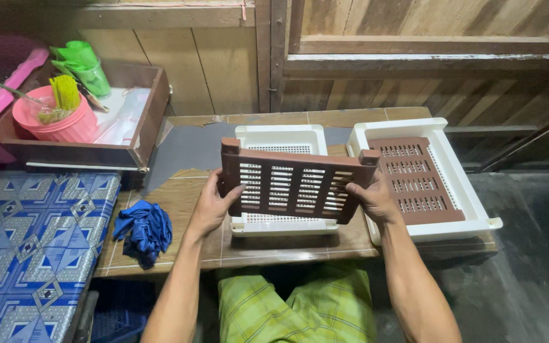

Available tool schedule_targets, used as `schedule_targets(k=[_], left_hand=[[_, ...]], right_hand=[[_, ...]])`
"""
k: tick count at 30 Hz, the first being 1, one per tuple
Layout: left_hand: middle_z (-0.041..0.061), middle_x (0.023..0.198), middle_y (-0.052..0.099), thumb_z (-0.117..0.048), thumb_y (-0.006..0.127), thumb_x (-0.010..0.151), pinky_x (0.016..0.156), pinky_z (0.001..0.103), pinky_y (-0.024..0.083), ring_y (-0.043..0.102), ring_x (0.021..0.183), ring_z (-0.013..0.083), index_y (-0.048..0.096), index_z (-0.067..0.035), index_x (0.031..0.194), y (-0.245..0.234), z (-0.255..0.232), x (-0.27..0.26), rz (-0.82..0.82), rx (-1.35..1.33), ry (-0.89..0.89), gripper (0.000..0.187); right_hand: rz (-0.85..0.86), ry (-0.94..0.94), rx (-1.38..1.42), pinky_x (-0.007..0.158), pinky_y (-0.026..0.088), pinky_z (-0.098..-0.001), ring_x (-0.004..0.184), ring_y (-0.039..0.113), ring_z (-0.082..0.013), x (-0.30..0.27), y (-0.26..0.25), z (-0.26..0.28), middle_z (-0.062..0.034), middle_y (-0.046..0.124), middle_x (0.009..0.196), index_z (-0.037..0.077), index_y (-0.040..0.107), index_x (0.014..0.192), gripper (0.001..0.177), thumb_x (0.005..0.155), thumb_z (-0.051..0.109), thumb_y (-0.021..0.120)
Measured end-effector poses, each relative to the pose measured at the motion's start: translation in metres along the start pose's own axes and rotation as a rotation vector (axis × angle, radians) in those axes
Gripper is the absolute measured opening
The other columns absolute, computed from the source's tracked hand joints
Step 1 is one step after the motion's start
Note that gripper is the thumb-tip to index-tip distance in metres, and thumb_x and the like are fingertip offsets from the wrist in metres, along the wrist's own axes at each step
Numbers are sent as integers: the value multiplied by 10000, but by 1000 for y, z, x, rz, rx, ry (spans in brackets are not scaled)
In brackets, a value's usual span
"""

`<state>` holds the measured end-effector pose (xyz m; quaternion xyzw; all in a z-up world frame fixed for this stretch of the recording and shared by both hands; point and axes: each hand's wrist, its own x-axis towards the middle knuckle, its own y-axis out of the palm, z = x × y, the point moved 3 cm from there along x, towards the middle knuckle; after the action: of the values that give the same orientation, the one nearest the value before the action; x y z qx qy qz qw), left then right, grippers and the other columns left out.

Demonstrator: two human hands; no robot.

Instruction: The person assembles a three-tier plastic dish rack by attaching brown side panels to white trays and stacking them. They repeatedly attach and detach the side panels to fit them onto the trays, then stack the trays to form a vertical rack.

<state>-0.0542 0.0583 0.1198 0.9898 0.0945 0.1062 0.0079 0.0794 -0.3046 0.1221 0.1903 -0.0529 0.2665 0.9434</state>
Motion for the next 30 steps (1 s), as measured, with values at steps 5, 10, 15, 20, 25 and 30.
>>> schedule_targets(k=[5,10,15,20,25,30], left_hand=[[92,1172,679,-51,723,914,1021,334,519,636,1127,172,509,-17,1253,-7,36,-16,-26,-8,-85,402],[98,1165,688,-19,730,910,1017,340,520,646,1119,170,525,-7,1225,-9,67,-34,-38,3,-123,375],[109,1161,694,-4,741,911,991,321,538,648,1106,168,536,-13,1233,-11,65,-37,-11,38,-90,382],[98,1038,710,-49,731,893,475,257,484,595,664,89,517,-68,1236,-14,63,-48,-42,-44,-307,404],[93,936,703,-40,728,887,356,247,411,531,478,69,520,-79,1202,-15,75,-49,-56,-75,-341,380],[83,1106,701,63,730,958,818,240,557,668,953,74,558,-32,1208,-15,81,-45,54,-117,23,318]], right_hand=[[-117,116,-358,930,568,-347,1024,689,-180,-6,-3,-18,-80,729,1064,9,625,1194,446,805,55,836],[-137,129,-428,915,548,-317,997,671,-150,-17,-5,-25,-53,716,1031,15,618,1188,442,797,37,822],[-105,119,-358,909,553,-322,996,665,-159,-21,-8,-44,-61,709,1023,-18,619,1172,408,822,16,825],[-140,184,-342,894,554,-315,986,659,-147,-27,-11,-59,-53,701,1030,4,607,1199,438,808,1,805],[-149,230,-366,867,570,-313,965,670,-161,-28,-18,-66,-78,709,1012,7,615,1199,425,817,-12,800],[-118,169,-301,902,581,-308,1000,682,-151,-35,-25,-77,-60,710,1043,8,610,1137,400,791,-41,804]])
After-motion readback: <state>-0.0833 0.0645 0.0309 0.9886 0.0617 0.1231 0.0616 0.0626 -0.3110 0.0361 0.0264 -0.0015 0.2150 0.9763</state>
